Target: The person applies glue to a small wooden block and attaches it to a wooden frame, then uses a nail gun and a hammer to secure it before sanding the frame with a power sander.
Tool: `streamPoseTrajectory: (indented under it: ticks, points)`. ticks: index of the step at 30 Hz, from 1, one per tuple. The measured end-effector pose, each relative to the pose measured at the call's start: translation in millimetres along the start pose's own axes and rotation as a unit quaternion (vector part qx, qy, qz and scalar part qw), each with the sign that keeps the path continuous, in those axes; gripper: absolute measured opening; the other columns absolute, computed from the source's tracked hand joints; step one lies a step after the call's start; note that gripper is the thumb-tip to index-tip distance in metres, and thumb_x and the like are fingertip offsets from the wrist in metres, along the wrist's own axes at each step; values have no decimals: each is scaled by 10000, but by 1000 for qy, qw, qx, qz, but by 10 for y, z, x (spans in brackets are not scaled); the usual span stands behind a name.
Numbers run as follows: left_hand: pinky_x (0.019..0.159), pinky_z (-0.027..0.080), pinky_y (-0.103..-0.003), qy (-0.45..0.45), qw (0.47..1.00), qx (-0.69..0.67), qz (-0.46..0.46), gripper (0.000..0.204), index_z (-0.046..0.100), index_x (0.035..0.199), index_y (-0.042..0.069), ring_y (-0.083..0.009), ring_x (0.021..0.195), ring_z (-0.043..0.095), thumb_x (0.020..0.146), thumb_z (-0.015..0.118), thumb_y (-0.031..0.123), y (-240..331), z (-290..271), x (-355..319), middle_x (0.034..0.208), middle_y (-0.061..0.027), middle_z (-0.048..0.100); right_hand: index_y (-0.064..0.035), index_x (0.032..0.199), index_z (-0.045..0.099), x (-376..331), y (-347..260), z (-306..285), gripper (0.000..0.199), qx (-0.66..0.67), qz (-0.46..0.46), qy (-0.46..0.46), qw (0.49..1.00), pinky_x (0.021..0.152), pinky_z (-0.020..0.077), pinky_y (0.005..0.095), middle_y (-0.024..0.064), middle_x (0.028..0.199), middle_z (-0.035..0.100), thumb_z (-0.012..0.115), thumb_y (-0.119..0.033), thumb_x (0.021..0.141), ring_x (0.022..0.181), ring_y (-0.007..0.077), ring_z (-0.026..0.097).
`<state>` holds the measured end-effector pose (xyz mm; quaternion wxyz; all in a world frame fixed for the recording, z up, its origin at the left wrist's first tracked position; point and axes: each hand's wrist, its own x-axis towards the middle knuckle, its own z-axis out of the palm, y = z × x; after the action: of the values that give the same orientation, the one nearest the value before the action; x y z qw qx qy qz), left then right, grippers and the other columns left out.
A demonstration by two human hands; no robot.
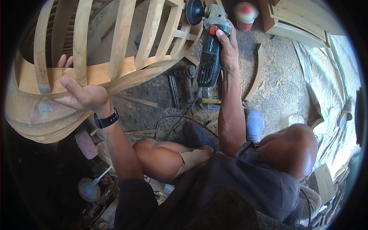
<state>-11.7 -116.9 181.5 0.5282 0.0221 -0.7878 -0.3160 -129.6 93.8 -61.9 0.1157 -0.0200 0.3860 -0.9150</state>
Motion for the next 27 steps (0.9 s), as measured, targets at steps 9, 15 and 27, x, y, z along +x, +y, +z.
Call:
streamPoseTrajectory:
  ticks: [9, 15, 27]
  points:
    - [936, 582, -450, -3, 1000, 22, 21, 641, 165, 1550, -24, -333, 1086, 616, 1055, 484, 231, -4, -73, -4, 1266, -340, 539, -10, 1528, 349, -7, 45, 20, 695, -69, -13, 15, 997, 835, 600, 345, 148, 1229, 627, 680, -235, 959, 994, 197, 673]
    - [923, 590, -454, 0, 999, 24, 24, 642, 176, 1543, -32, -348, 1108, 621, 1052, 486, 240, 14, -53, 8, 1258, -341, 543, 23, 1536, 320, 1, -22, 75, 771, -20, 20, -6, 1000, 928, 544, 316, 150, 1263, 620, 719, -220, 923, 1074, 189, 645]
    - [906, 595, -443, -3, 999, 17, 28, 703, 133, 1558, -39, -348, 1067, 615, 1043, 512, 254, -8, -84, 18, 1232, -359, 537, 22, 1529, 333, 18, -50, 119, 758, -59, 29, 11, 998, 911, 557, 318, 150, 1251, 632, 718, -216, 921, 1062, 192, 653]
